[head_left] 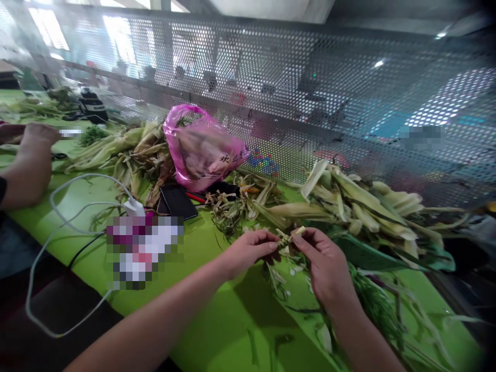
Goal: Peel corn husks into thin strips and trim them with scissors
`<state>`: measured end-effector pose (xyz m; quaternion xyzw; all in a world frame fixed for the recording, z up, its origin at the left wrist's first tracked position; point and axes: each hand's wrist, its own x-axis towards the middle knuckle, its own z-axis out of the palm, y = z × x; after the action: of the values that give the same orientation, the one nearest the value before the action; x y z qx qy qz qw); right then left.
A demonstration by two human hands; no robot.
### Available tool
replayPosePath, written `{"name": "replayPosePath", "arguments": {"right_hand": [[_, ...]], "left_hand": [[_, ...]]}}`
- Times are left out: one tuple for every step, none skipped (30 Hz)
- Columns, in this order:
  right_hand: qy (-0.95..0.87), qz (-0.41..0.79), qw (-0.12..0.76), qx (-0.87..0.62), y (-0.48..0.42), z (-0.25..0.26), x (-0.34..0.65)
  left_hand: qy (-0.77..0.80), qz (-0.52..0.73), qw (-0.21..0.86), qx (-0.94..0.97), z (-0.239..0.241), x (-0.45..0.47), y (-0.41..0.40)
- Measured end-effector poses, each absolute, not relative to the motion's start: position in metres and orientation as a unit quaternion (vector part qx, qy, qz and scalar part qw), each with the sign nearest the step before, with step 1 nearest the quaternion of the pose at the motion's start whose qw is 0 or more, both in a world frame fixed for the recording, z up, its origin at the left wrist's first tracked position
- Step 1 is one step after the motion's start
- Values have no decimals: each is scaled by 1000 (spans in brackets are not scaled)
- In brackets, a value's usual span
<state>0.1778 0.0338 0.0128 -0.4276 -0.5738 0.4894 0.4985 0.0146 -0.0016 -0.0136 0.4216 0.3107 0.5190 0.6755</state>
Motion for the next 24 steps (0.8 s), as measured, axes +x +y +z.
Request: {"name": "replayPosePath", "arguments": {"right_hand": [[-589, 474, 492, -432, 33, 13, 180], [-603, 461, 484, -436, 33, 13, 181], [-615, 452, 475, -438, 32, 14, 182], [-627, 444, 467, -438, 31, 14, 182], [-636, 437, 462, -438, 30, 15, 182], [-642, 432, 457, -438, 29, 15, 181], [-647, 428, 454, -439, 29, 15, 181], [-649, 427, 451, -439, 28, 16, 180], [-651, 425, 450, -440, 28, 16, 179], [-653, 422, 448, -441, 27, 16, 179], [-655, 418, 448, -443, 27, 16, 178], [-657, 414, 449, -443, 27, 16, 178], [-658, 409, 451, -444, 27, 16, 178], [-658, 406, 453, -444, 27, 15, 178], [-658, 403, 455, -444, 27, 15, 178], [-658, 402, 456, -444, 27, 15, 178], [-660, 401, 454, -445, 27, 15, 178], [-662, 401, 449, -447, 27, 15, 178], [-664, 402, 444, -448, 28, 15, 179], [-666, 405, 439, -448, 28, 15, 179], [-667, 408, 434, -447, 28, 14, 178], [-668, 412, 432, -445, 28, 14, 178], [-667, 415, 430, -444, 28, 14, 178], [-667, 416, 429, -444, 28, 14, 177]], "left_hand": [[318, 521, 665, 430, -13, 15, -1], [323, 526, 653, 439, -13, 16, -1], [327, 531, 641, 448, -13, 17, 0], [332, 533, 629, 458, -13, 17, 0], [339, 534, 616, 470, -14, 18, 1], [348, 533, 603, 480, -15, 18, 1], [357, 529, 593, 490, -15, 17, 2], [365, 524, 586, 498, -15, 17, 2], [370, 519, 583, 504, -15, 17, 2], [373, 515, 581, 509, -15, 17, 1], [373, 513, 580, 512, -14, 17, 1], [374, 513, 577, 514, -14, 17, 0], [377, 516, 573, 513, -13, 17, 0], [383, 518, 569, 511, -13, 17, -1], [388, 517, 569, 508, -13, 18, -1], [391, 515, 573, 503, -13, 18, -2], [390, 513, 582, 497, -14, 18, -2], [385, 512, 589, 492, -14, 18, -3], [379, 514, 594, 489, -14, 18, -3], [374, 518, 595, 487, -14, 17, -3], [375, 524, 591, 486, -14, 17, -3], [380, 529, 584, 484, -14, 17, -3], [386, 534, 579, 481, -14, 17, -3], [388, 538, 577, 476, -14, 17, -2]]}}
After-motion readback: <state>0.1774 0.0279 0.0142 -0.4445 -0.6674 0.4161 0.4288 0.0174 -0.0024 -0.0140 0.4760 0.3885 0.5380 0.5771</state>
